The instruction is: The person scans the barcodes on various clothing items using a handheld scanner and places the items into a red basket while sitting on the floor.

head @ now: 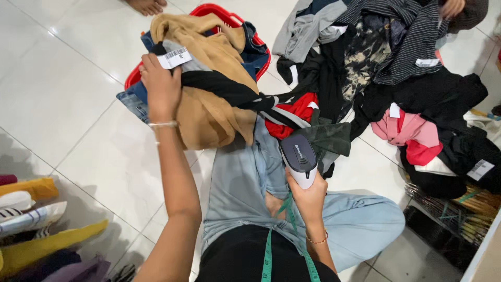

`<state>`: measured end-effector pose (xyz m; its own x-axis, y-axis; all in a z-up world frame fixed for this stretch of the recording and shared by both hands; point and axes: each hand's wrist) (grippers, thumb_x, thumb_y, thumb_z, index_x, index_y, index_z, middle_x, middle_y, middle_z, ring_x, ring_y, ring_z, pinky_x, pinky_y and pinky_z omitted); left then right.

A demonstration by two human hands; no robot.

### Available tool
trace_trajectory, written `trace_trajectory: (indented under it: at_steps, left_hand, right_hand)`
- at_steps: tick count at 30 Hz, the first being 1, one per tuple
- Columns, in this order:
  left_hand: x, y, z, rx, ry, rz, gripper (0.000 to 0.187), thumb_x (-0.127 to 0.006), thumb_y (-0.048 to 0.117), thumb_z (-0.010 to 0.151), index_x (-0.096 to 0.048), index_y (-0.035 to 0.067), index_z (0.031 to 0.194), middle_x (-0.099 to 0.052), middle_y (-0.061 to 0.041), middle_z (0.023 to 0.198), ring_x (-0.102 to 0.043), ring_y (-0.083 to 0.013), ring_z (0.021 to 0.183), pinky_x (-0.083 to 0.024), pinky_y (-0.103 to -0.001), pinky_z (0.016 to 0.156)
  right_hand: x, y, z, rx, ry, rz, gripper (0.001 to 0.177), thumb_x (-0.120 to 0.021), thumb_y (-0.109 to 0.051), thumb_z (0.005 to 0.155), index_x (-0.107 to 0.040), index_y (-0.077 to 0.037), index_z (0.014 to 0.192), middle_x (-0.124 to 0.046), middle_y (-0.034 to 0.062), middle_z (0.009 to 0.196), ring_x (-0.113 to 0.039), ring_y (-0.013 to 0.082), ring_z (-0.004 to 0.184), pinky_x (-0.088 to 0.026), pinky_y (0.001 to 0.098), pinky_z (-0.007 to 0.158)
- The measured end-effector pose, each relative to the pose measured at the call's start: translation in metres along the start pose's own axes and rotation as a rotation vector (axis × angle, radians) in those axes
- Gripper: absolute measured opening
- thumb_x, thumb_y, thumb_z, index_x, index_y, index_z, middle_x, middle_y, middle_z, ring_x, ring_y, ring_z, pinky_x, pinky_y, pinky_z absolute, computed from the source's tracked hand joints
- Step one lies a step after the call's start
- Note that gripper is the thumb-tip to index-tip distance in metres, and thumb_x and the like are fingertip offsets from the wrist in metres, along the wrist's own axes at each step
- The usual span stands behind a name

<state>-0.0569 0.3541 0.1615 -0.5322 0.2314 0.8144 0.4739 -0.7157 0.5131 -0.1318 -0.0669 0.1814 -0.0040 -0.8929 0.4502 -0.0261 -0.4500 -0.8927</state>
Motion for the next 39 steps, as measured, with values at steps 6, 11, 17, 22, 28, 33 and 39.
trace_trajectory:
  at_steps: [6, 11, 17, 22, 28, 33, 39]
  left_hand:
    - [0.059, 0.059, -0.048, 0.240, 0.118, 0.237, 0.115, -0.101, 0.045, 0.090, -0.022, -0.009, 0.153, -0.036, -0.032, 0.145, -0.037, -0.0576, 0.136, -0.039, -0.064, 0.114]
    - [0.030, 0.164, -0.093, -0.262, 0.060, 0.303, 0.107, -0.097, 0.045, 0.080, -0.037, -0.001, 0.156, -0.038, -0.027, 0.155, -0.036, -0.0472, 0.145, -0.037, -0.059, 0.120]
    - [-0.102, 0.131, -0.088, -0.962, 0.247, 0.192, 0.006, -0.072, 0.008, 0.090, -0.069, 0.005, 0.095, -0.067, -0.012, 0.107, -0.062, -0.0313, 0.114, -0.044, -0.055, 0.109]
    - [-0.076, 0.110, -0.090, -0.855, -0.039, -0.060, 0.037, -0.079, 0.012, 0.073, -0.064, 0.023, 0.105, -0.066, 0.005, 0.088, -0.066, -0.0191, 0.091, -0.045, -0.044, 0.110]
    - [-0.007, 0.128, -0.064, -0.373, -0.008, -0.825, 0.039, -0.072, -0.013, 0.080, -0.064, 0.004, 0.114, -0.070, -0.020, 0.108, -0.067, -0.0435, 0.107, -0.049, -0.051, 0.096]
    - [0.037, 0.107, -0.019, 0.031, 0.250, -0.878, 0.048, -0.066, 0.030, 0.108, -0.048, 0.005, 0.145, -0.055, -0.014, 0.149, -0.049, -0.0246, 0.142, -0.032, -0.037, 0.123]
    - [0.080, 0.055, 0.047, -0.306, 0.797, -0.863, 0.017, -0.060, 0.010, 0.112, -0.050, 0.013, 0.124, -0.051, -0.007, 0.114, -0.056, -0.0253, 0.099, -0.053, -0.037, 0.092]
  right_hand:
    - [-0.003, 0.035, 0.009, 0.000, 0.033, -0.050, 0.033, -0.088, -0.015, 0.076, -0.074, -0.003, 0.104, -0.075, 0.0219, 0.090, -0.072, 0.0290, 0.096, -0.053, 0.0445, 0.085]
    - [0.003, 0.024, 0.010, -0.029, 0.087, -0.082, 0.033, -0.088, -0.014, 0.075, -0.073, -0.001, 0.101, -0.074, 0.0236, 0.087, -0.072, 0.0318, 0.093, -0.053, 0.0456, 0.082]
    - [0.021, 0.006, 0.007, -0.056, 0.133, -0.101, 0.034, -0.089, -0.015, 0.075, -0.073, -0.002, 0.102, -0.073, 0.0223, 0.085, -0.072, 0.0281, 0.091, -0.053, 0.0456, 0.076]
    - [0.028, 0.026, 0.013, -0.092, 0.185, -0.137, 0.033, -0.087, -0.018, 0.073, -0.071, -0.001, 0.097, -0.068, 0.0265, 0.079, -0.068, 0.0304, 0.075, -0.050, 0.0419, 0.064]
    - [0.032, 0.009, 0.024, -0.105, 0.208, -0.100, 0.022, -0.087, -0.019, 0.078, -0.068, -0.008, 0.081, -0.063, 0.0135, 0.055, -0.062, 0.0166, 0.056, -0.049, 0.0352, 0.059]
    - [0.029, -0.009, 0.022, -0.131, 0.114, -0.041, 0.024, -0.080, -0.020, 0.086, -0.060, -0.007, 0.081, -0.059, 0.0041, 0.057, -0.049, 0.0105, 0.048, -0.043, 0.0303, 0.050]
    - [0.022, 0.004, 0.020, 0.008, 0.061, -0.087, 0.024, -0.082, -0.021, 0.085, -0.072, -0.006, 0.101, -0.072, 0.0041, 0.087, -0.055, 0.0083, 0.078, -0.050, 0.0306, 0.071]
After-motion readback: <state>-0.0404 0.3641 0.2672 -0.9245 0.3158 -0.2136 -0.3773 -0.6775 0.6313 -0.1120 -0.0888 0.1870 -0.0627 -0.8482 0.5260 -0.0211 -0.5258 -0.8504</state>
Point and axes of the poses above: each hand's wrist, its own z-axis towards the middle knuckle, its own x-axis out of the back of the hand, y = z × x
